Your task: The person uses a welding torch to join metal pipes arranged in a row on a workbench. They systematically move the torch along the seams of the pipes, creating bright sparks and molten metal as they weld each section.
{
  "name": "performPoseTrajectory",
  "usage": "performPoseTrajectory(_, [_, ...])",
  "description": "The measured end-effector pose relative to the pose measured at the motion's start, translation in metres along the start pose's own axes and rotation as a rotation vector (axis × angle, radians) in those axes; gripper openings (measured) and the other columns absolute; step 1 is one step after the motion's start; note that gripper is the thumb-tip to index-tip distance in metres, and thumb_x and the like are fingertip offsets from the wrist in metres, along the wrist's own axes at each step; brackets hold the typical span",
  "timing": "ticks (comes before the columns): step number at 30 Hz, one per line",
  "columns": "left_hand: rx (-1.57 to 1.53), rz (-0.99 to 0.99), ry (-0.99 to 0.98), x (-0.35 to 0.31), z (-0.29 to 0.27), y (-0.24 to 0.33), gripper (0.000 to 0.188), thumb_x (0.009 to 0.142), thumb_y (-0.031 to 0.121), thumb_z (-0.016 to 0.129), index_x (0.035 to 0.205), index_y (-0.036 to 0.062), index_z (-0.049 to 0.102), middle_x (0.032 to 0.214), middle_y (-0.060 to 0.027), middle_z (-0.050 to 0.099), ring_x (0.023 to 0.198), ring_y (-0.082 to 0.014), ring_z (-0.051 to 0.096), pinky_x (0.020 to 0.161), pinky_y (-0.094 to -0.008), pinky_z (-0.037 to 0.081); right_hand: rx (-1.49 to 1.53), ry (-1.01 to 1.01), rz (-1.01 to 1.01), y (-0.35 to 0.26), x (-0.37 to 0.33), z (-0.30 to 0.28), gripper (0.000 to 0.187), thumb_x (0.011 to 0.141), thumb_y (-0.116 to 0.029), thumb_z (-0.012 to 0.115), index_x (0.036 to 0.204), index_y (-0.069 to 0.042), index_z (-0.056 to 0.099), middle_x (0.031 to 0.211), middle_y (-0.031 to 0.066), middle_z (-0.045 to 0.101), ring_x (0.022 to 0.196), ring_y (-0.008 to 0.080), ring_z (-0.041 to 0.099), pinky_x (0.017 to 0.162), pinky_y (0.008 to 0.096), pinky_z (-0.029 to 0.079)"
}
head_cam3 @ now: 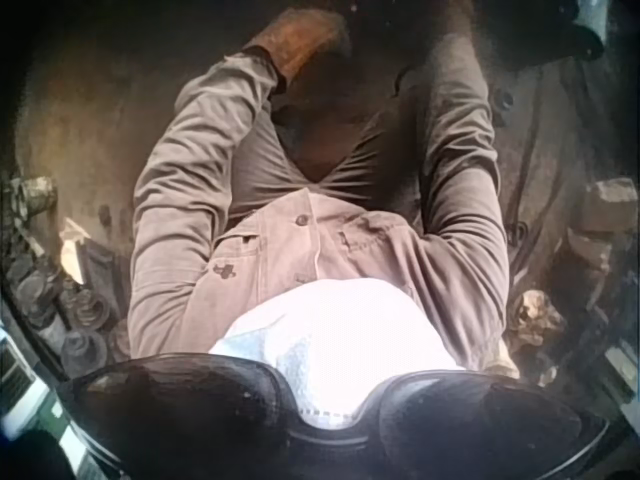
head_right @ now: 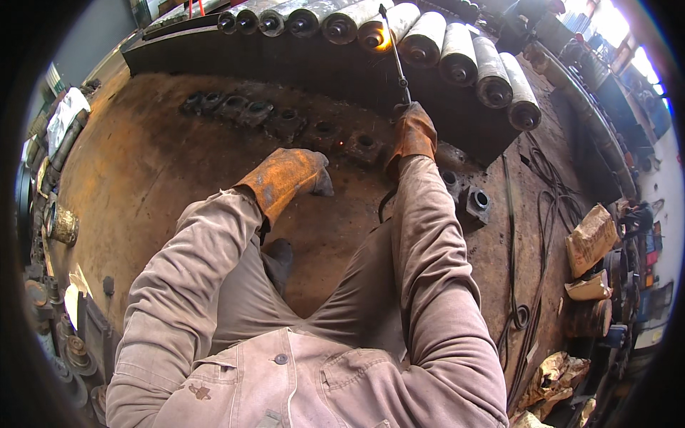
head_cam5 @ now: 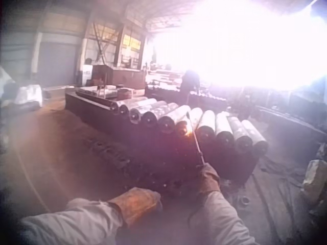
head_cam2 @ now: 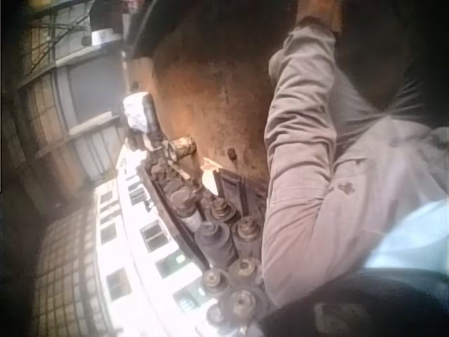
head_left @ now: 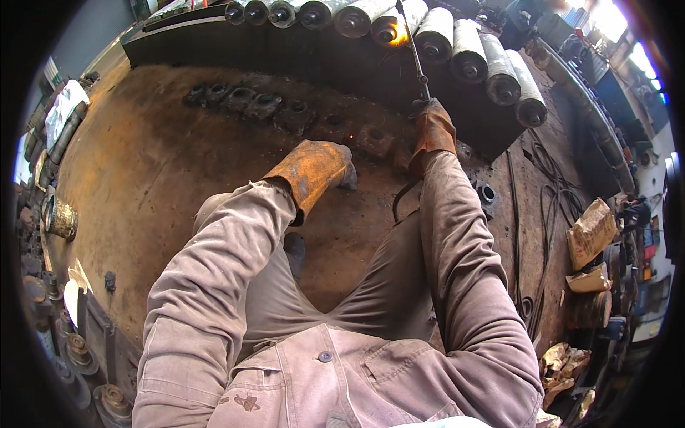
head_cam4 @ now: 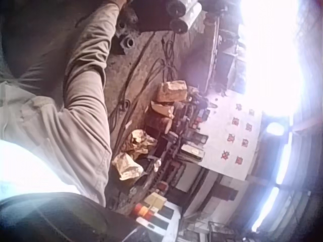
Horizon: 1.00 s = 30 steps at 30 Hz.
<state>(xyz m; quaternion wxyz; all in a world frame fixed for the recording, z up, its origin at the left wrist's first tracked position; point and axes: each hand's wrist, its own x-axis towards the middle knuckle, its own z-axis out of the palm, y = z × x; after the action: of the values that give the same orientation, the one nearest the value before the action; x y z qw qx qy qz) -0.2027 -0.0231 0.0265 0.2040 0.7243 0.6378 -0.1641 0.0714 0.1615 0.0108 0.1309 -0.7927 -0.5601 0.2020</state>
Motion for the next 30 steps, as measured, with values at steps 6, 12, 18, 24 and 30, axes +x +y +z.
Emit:
performPoseTrajectory(6, [0.032,-0.022,-0.053,0.027,0.007,0.002,0.067,0.109,0.052,0.102,0.168,0.0220,0.092,0.168,-0.0143,0.092,0.158,-0.0434,0.085,0.127,-0.0606,0.071,-0.008,0.006,-0.027,0.007,0.013,0.010,0.051,0.122,-0.042,0.084,0.164,-0.014,0.088,0.170,0.0265,0.085,0.165,0.0531,0.077,0.128,0.0666,0.070])
performPoseTrajectory(12, [-0.020,-0.015,-0.027,0.010,0.003,-0.004,0.063,0.110,0.048,0.101,0.167,0.0208,0.093,0.164,-0.0157,0.094,0.154,-0.0445,0.088,0.124,-0.0598,0.072,-0.074,0.041,-0.142,0.011,0.019,0.021,0.049,0.124,-0.044,0.083,0.162,-0.014,0.089,0.168,0.0269,0.086,0.163,0.0537,0.078,0.126,0.0668,0.070])
performPoseTrajectory(18, [-0.007,0.046,0.020,0.006,0.004,-0.009,0.048,0.124,0.040,0.086,0.165,0.0174,0.093,0.162,-0.0150,0.094,0.150,-0.0440,0.090,0.124,-0.0594,0.073,-0.195,0.132,-0.328,0.027,0.022,0.032,0.048,0.125,-0.045,0.081,0.161,-0.014,0.090,0.165,0.0273,0.087,0.161,0.0542,0.079,0.125,0.0671,0.070])
performPoseTrajectory(24, [-0.039,0.059,0.056,0.002,0.005,-0.010,0.045,0.130,0.039,0.076,0.162,0.0140,0.095,0.159,-0.0141,0.096,0.148,-0.0433,0.091,0.122,-0.0589,0.073,-0.189,0.144,-0.375,0.028,0.029,0.027,0.048,0.127,-0.047,0.079,0.159,-0.014,0.091,0.162,0.0277,0.089,0.159,0.0548,0.080,0.123,0.0673,0.071])
performPoseTrajectory(30, [-0.030,0.064,0.060,0.001,0.004,-0.011,0.048,0.117,0.044,0.094,0.160,0.0236,0.097,0.164,-0.0134,0.094,0.152,-0.0394,0.090,0.125,-0.0601,0.073,0.078,0.019,-0.078,0.025,0.031,0.023,0.069,0.123,-0.068,0.075,0.168,-0.018,0.089,0.162,0.0227,0.091,0.157,0.0494,0.085,0.125,0.0611,0.068])
